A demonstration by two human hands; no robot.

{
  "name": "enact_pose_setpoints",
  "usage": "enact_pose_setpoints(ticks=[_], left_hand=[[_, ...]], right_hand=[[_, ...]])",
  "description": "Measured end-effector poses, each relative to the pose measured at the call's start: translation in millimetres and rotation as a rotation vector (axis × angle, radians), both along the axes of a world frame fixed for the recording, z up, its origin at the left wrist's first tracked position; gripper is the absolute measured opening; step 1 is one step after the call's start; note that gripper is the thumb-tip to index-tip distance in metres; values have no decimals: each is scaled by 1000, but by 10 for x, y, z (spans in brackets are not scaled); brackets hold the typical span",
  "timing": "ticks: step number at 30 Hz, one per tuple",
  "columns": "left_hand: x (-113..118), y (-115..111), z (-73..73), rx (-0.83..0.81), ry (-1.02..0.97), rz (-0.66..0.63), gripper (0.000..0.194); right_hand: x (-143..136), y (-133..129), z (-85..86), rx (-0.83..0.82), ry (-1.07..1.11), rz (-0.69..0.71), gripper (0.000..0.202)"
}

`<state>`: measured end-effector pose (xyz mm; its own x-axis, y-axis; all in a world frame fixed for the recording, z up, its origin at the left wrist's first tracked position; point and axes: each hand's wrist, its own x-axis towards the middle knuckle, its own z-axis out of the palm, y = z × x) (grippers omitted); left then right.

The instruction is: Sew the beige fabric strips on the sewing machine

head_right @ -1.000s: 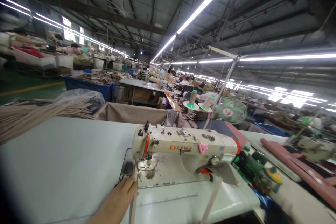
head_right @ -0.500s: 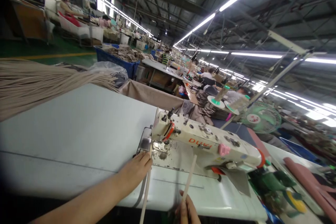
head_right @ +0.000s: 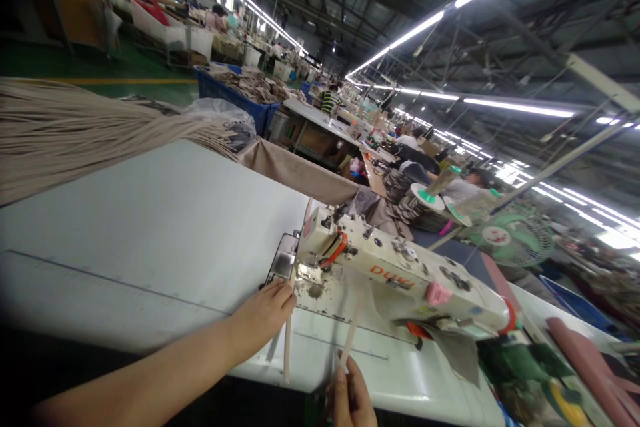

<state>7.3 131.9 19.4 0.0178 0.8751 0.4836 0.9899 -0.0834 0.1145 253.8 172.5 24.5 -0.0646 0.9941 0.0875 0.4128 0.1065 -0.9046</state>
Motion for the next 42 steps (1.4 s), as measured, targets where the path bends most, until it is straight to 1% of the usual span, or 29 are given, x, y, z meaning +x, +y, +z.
enact_pose_setpoints(ticks=[5,12,19,23,28,32,35,38,42], left_hand=[[-4,-30,42,25,-1,8,24],[-1,-28,14,33,-6,0,22],[11,-42,47,-34,-38,-1,18],[1,-50,47,-66,-40,-7,22],[-31,-71,56,-110,-80,-16,31],[-83,-86,31,-61,-170,2,41],[-145,-69,-5,-28,-238,37,45],[-209,-32,-26,-47,-289,63,43],[-259,9,-21,-89,-324,84,36]], right_hand=[[-90,-12,17,-2,35,6,88],[-162,6,27,16,-32,46,79],[-192,92,187,41,-151,181,71],[-209,98,243,41,-152,203,68],[-203,95,188,37,-146,214,65],[-192,82,133,24,-126,205,65],[-198,60,133,-9,-120,206,66],[-212,43,145,-4,-107,210,62],[-221,31,142,21,-113,224,56]])
